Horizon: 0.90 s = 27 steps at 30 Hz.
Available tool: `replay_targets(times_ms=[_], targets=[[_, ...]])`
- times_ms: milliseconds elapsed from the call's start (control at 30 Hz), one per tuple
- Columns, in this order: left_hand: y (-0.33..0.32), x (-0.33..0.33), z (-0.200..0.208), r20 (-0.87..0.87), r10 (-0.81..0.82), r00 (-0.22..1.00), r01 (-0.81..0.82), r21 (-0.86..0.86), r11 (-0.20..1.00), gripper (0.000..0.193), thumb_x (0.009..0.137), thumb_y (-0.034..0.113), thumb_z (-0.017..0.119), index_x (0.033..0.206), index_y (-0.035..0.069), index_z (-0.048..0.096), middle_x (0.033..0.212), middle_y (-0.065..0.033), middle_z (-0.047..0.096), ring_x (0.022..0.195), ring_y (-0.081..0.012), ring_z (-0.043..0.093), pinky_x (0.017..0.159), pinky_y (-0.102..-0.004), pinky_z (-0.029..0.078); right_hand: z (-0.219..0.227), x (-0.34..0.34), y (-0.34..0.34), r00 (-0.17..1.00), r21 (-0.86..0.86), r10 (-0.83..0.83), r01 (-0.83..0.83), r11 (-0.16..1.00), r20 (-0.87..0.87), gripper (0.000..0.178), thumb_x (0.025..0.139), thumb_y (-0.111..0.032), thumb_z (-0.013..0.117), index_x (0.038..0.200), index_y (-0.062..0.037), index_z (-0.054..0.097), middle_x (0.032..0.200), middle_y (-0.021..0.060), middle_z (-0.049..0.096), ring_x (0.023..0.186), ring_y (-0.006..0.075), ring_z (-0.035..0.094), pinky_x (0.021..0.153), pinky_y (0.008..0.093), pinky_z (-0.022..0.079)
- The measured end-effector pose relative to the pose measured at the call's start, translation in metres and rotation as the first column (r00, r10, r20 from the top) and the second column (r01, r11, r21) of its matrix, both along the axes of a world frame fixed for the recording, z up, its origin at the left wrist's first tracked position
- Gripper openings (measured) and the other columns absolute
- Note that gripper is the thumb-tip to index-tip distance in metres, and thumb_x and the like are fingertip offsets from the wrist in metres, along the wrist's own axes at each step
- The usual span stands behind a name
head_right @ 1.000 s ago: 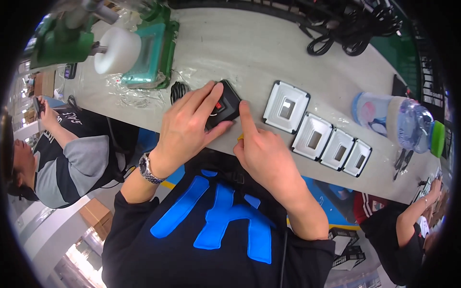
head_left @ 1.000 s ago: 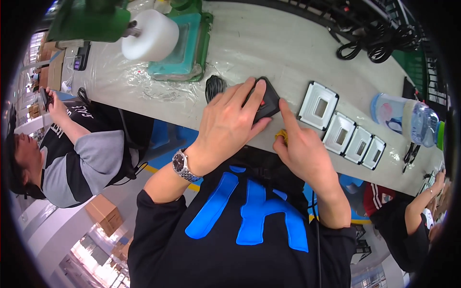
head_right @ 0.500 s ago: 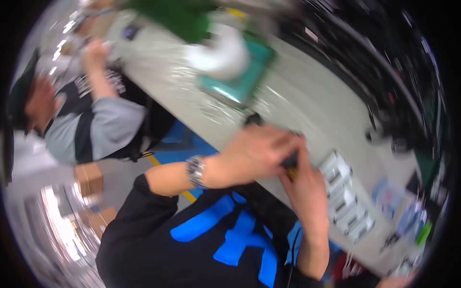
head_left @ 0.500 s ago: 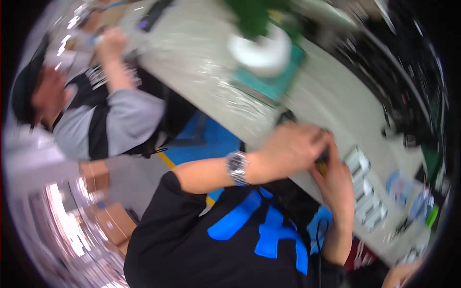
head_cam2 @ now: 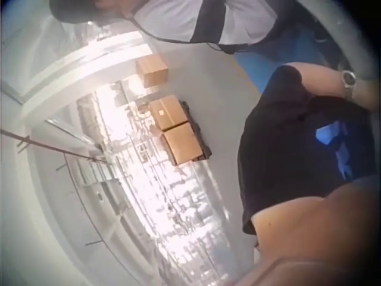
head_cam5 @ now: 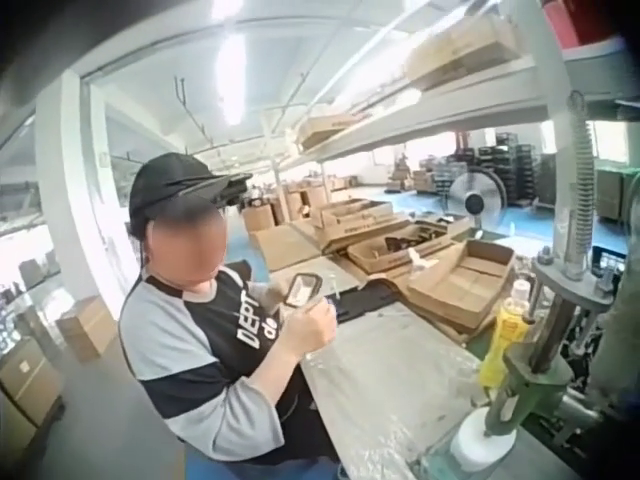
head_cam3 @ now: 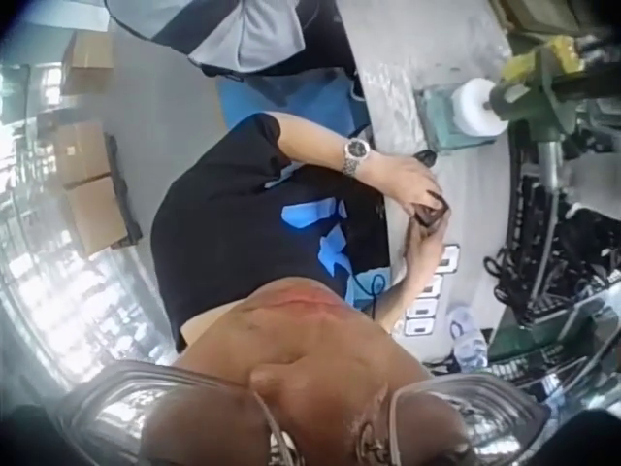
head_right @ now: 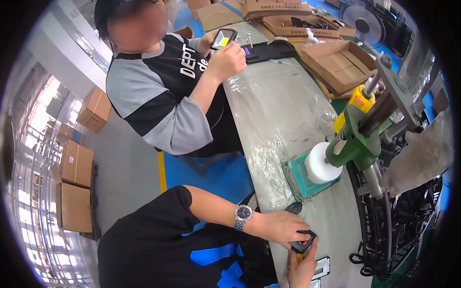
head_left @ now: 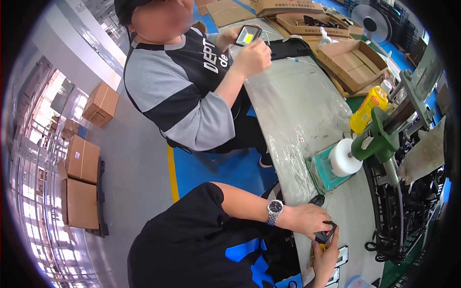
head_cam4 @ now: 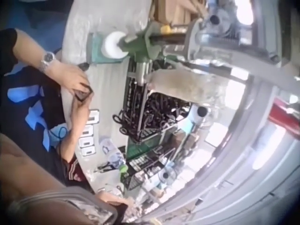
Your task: Assembling and cleaning small solar-powered LED garden lights at a factory workstation.
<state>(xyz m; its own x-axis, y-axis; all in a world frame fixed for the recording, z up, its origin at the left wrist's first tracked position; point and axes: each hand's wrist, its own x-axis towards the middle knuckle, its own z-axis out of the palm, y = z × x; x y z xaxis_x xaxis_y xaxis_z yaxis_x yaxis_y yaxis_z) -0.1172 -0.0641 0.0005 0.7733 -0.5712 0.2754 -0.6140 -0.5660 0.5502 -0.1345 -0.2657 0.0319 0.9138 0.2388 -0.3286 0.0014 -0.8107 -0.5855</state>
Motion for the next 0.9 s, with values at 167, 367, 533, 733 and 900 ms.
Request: replay_targets(times_ms=[167,367,533,733,900], targets=[[0.0,0.001,-0.003,0.054,0.018,0.998,-0.017,-0.015,1.0,0.061,0.065,0.025,0.079,0.118,0.007,0.054,0.109,-0.0121,0.055,0.098,-0.0276,0.058,0.082,-0.0366,0.051,0.001,0.002,0.001,1.0,0.004,-0.004,0.004,1.0,0.013,0.082,0.073,-0.006,0.072,0.145,-0.0037,0.033,0.063,0.0088,0.056,0.054,0.0167,0.052,0.053,0.0313,0.042],[0.004,-0.003,0.005,0.043,0.016,0.999,-0.018,0.058,0.998,0.07,0.059,0.02,0.08,0.123,0.009,0.053,0.106,-0.0121,0.054,0.095,-0.0279,0.057,0.08,-0.0367,0.05,-0.017,-0.013,-0.034,0.971,0.327,-0.047,0.124,0.937,-0.233,0.053,0.085,-0.008,0.071,0.131,0.0024,0.045,0.1,0.0091,0.063,0.087,0.0147,0.061,0.073,0.0251,0.051],[0.01,-0.006,0.007,0.043,0.027,0.999,-0.03,0.056,0.998,0.072,0.057,0.019,0.08,0.124,0.009,0.054,0.106,-0.0117,0.054,0.095,-0.0272,0.055,0.08,-0.0368,0.05,-0.007,-0.033,-0.034,0.934,0.439,-0.041,0.205,0.875,-0.355,0.061,0.081,-0.005,0.073,0.135,0.0006,0.045,0.102,0.0077,0.061,0.086,0.0143,0.06,0.074,0.0246,0.052],[0.038,-0.012,0.014,0.03,0.076,0.997,-0.075,-0.032,0.997,0.071,0.059,0.019,0.078,0.125,0.011,0.054,0.114,-0.0116,0.053,0.101,-0.027,0.054,0.074,-0.0388,0.052,0.009,-0.042,-0.022,0.96,0.516,-0.002,0.151,0.843,-0.279,0.063,0.081,-0.002,0.07,0.139,-0.005,0.045,0.095,0.0033,0.058,0.078,0.0109,0.055,0.068,0.0219,0.049],[0.071,-0.009,0.003,0.203,0.264,0.943,-0.258,-0.059,0.964,0.07,0.061,0.02,0.075,0.127,0.01,0.053,0.114,-0.0148,0.053,0.1,-0.0314,0.054,0.078,-0.037,0.051,0.0,-0.038,-0.017,0.94,0.501,0.005,0.178,0.847,-0.342,0.06,0.083,-0.005,0.07,0.138,-0.005,0.046,0.093,0.0023,0.058,0.079,0.0108,0.055,0.071,0.0231,0.048]])
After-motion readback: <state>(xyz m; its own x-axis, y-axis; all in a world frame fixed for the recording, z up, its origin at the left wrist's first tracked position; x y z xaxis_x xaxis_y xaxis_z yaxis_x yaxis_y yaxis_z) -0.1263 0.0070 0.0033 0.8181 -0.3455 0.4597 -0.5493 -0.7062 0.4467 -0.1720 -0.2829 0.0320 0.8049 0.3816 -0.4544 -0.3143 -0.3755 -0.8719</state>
